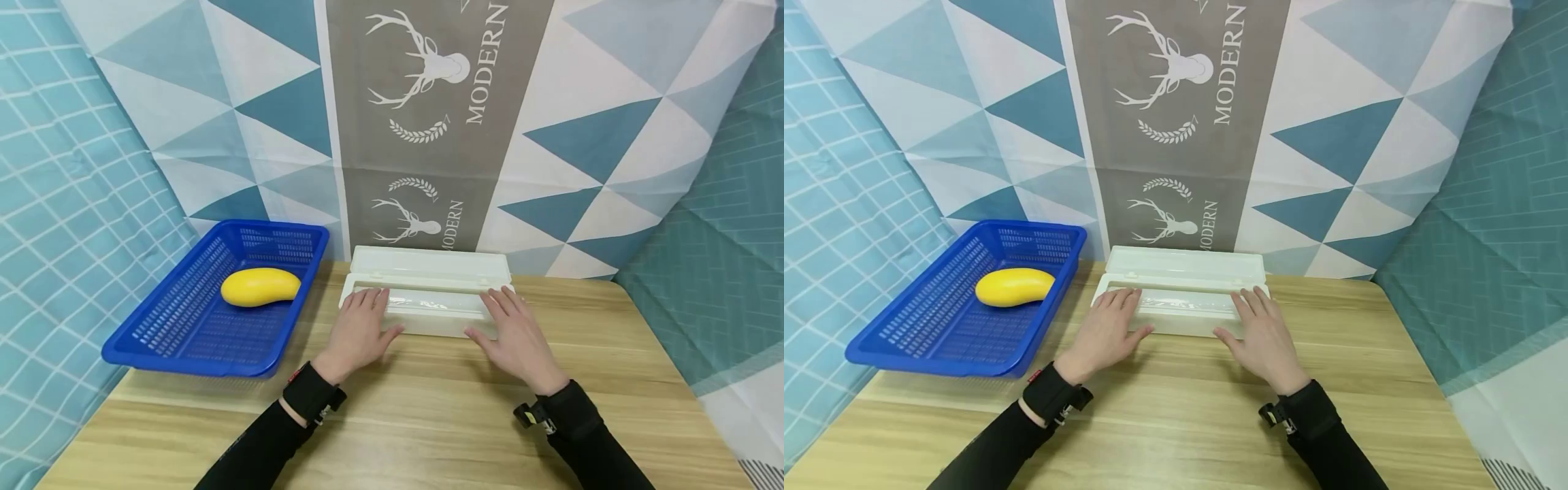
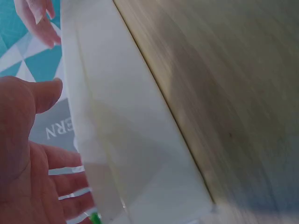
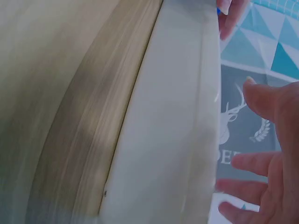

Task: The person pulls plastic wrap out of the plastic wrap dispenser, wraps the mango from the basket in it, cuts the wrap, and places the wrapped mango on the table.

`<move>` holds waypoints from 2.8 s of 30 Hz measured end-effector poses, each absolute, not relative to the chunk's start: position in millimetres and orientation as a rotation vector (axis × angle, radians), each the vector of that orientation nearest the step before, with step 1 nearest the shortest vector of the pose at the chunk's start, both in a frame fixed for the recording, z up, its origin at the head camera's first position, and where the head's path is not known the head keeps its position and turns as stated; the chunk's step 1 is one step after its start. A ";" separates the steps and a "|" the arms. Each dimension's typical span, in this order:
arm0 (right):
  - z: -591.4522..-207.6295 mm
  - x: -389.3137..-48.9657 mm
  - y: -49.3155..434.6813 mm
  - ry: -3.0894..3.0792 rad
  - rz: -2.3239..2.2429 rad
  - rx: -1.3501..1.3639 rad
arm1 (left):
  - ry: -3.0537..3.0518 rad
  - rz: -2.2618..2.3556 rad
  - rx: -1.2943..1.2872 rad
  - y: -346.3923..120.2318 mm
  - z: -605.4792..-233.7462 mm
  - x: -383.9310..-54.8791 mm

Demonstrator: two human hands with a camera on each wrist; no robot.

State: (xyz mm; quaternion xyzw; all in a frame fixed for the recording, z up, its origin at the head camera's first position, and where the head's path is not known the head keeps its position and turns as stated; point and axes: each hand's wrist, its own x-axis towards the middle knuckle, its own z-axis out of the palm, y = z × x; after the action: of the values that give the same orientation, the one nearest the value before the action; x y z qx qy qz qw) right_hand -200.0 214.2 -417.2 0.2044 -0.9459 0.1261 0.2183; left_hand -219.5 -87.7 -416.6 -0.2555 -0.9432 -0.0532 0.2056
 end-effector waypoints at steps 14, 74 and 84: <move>-422.4 -211.2 220.0 -2.735 0.497 0.515 | -2.637 -0.220 -0.714 -95.2 -416.9 -230.8; -421.6 -248.3 218.0 -2.638 0.666 0.264 | -2.685 -0.715 -0.517 -115.8 -412.5 -282.0; -481.4 -285.7 258.7 -2.659 0.700 0.333 | -2.705 -0.702 -0.640 -122.0 -412.4 -284.8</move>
State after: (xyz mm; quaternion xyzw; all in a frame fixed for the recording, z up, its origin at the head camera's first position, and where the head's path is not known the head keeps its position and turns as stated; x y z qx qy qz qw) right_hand -285.7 258.7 -481.4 0.1183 -0.9435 0.2484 0.1847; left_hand -284.8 -122.0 -412.4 -0.2212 -0.9346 -0.2425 0.1370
